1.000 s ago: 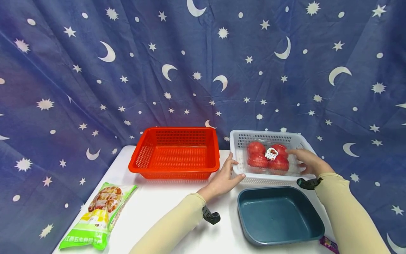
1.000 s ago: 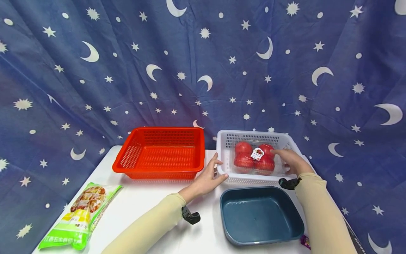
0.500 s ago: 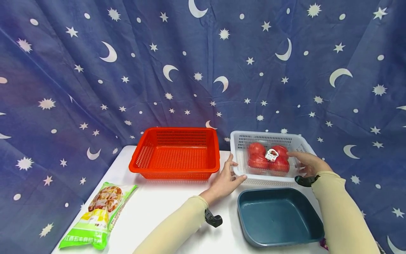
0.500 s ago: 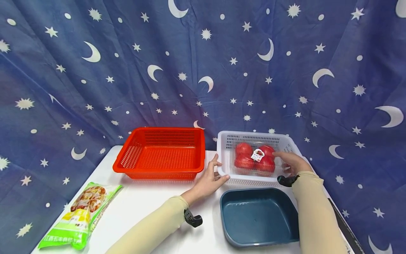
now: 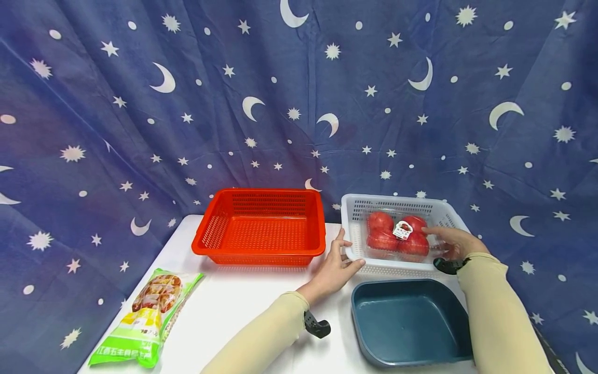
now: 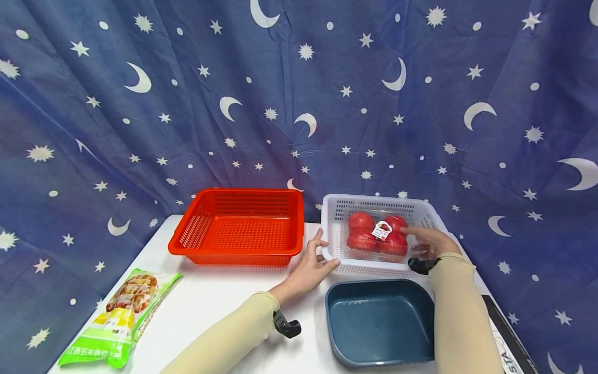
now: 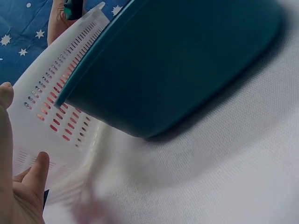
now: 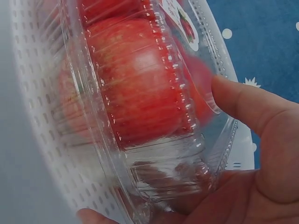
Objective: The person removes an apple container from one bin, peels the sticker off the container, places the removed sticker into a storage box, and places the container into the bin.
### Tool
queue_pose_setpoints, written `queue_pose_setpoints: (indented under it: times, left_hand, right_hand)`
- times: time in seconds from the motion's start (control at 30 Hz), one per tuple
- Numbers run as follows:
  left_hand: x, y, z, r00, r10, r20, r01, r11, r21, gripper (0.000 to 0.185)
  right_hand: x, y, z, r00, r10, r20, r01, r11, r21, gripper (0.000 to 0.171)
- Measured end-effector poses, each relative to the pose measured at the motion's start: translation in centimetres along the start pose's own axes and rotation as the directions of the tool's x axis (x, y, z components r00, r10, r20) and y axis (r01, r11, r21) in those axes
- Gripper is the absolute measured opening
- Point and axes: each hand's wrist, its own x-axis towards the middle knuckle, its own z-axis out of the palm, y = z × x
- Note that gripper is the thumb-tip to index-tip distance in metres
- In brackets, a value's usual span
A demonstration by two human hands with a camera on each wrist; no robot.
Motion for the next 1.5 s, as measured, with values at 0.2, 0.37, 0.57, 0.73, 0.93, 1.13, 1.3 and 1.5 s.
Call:
queue_pose_setpoints:
  times: [0.2,0.37,0.57,0.73,0.93,1.13,1.3,1.5]
  left_hand:
    - [-0.2,0.2,0.2,1.000,-0.007,-0.006,0.006,1.000,-0.025,0.051]
    - [-0.2,0.2,0.2,1.000,-0.011,-0.004,0.011,1.000,-0.010,0.049]
    - [-0.1,0.0,0.2,0.999,-0.033,0.006,0.033,0.999,0.013,0.051]
    - [-0.2,0.0,0.2,1.000,-0.020,0.001,0.019,1.000,0.015,0.049]
    - [-0.2,0.3,0.4,1.000,0.001,-0.019,0.000,1.000,0.019,0.049]
    - [-0.8,2.4,0.2,0.999,0.025,-0.030,-0.025,1.000,-0.003,0.047]
    - [-1.0,2.6,0.1,0.999,0.033,-0.040,-0.033,0.999,-0.013,0.046]
    - [-0.6,1.6,0.2,1.000,0.013,-0.026,-0.013,1.000,-0.022,0.048]
  right_hand:
    - [0.1,0.2,-0.3,1.000,-0.001,-0.003,0.001,1.000,-0.025,0.107]
    - [0.0,0.5,-0.5,1.000,-0.014,-0.021,0.013,0.999,-0.047,0.107]
    - [-0.1,0.9,-0.4,0.998,-0.023,-0.052,0.019,0.997,-0.074,0.107]
    - [-0.2,0.9,-0.4,0.999,-0.014,-0.050,0.013,1.000,-0.017,0.101]
    - [-0.2,0.4,-0.2,0.995,0.011,-0.096,-0.011,1.000,0.007,0.100]
    - [-0.4,-0.2,-0.1,0.996,0.026,-0.081,-0.027,1.000,-0.010,0.105]
    - [-0.4,-0.7,0.1,0.999,0.045,0.000,-0.044,0.985,0.168,0.111]
    - [-0.3,-1.0,0.8,0.994,0.033,0.102,-0.067,0.932,0.356,0.107]
